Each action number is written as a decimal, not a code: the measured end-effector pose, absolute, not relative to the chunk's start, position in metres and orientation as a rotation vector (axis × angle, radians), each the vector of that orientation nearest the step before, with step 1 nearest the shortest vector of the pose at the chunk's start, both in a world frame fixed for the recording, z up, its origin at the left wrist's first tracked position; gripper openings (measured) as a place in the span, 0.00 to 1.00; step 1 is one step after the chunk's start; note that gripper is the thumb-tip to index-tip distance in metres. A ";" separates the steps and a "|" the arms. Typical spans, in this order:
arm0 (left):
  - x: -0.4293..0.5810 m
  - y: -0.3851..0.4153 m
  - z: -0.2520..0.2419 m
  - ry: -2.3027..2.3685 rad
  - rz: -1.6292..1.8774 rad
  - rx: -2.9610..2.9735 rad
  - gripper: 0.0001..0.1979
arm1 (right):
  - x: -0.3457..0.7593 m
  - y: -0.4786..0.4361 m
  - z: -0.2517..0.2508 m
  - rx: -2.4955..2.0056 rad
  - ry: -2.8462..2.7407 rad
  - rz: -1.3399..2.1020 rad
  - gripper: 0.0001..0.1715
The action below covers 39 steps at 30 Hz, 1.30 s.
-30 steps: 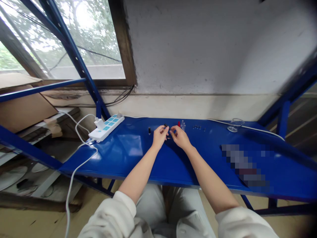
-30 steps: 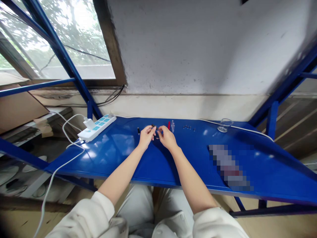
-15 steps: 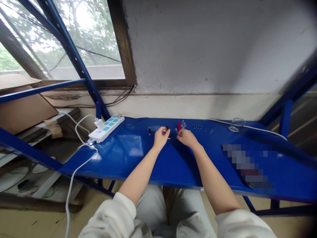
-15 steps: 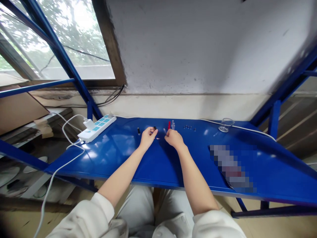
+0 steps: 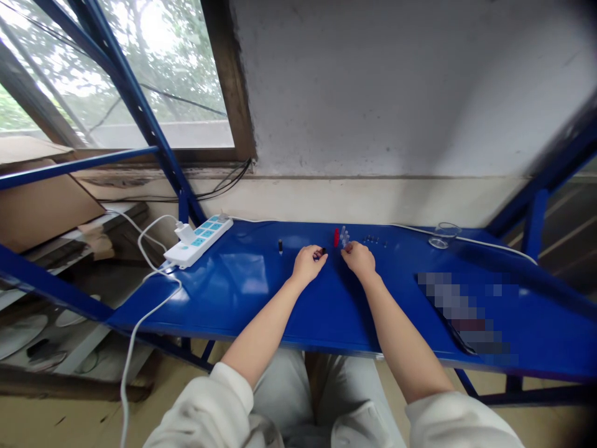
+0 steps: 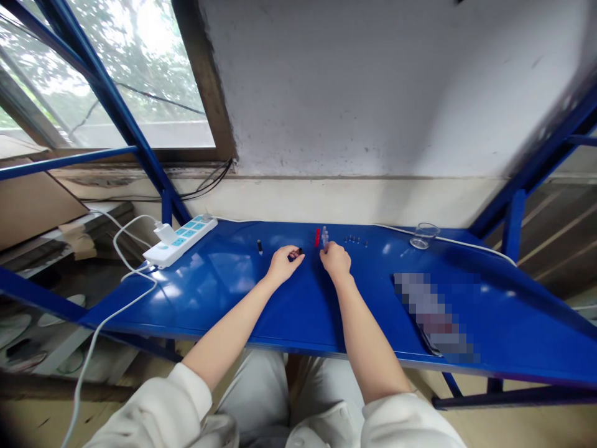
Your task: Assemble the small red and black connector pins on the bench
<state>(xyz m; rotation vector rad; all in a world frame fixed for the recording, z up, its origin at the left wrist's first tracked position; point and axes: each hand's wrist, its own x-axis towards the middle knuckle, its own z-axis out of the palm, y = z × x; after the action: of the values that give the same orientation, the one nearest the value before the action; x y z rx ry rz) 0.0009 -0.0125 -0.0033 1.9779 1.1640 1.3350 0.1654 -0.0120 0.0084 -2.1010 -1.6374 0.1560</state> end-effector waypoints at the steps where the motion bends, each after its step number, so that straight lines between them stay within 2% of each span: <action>1: 0.002 -0.013 -0.003 1.165 1.336 1.948 0.05 | 0.166 -0.012 0.008 -2.119 -1.620 0.154 0.12; 8: 0.019 -0.004 -0.007 1.209 1.286 1.741 0.09 | 0.171 -0.007 0.003 -2.160 -1.577 0.187 0.15; 25: 0.051 0.029 -0.014 1.598 1.042 2.086 0.06 | 0.167 -0.008 0.009 -2.256 -1.592 0.269 0.16; 39: 0.053 0.027 -0.012 1.700 0.899 2.207 0.07 | 0.164 -0.011 0.014 -2.281 -1.598 0.285 0.17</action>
<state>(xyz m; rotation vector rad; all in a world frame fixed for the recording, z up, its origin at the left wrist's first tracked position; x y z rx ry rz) 0.0529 0.0272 -0.0115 2.2069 1.6995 0.8995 0.1640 -0.0109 0.0140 -2.2810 -1.5979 0.2845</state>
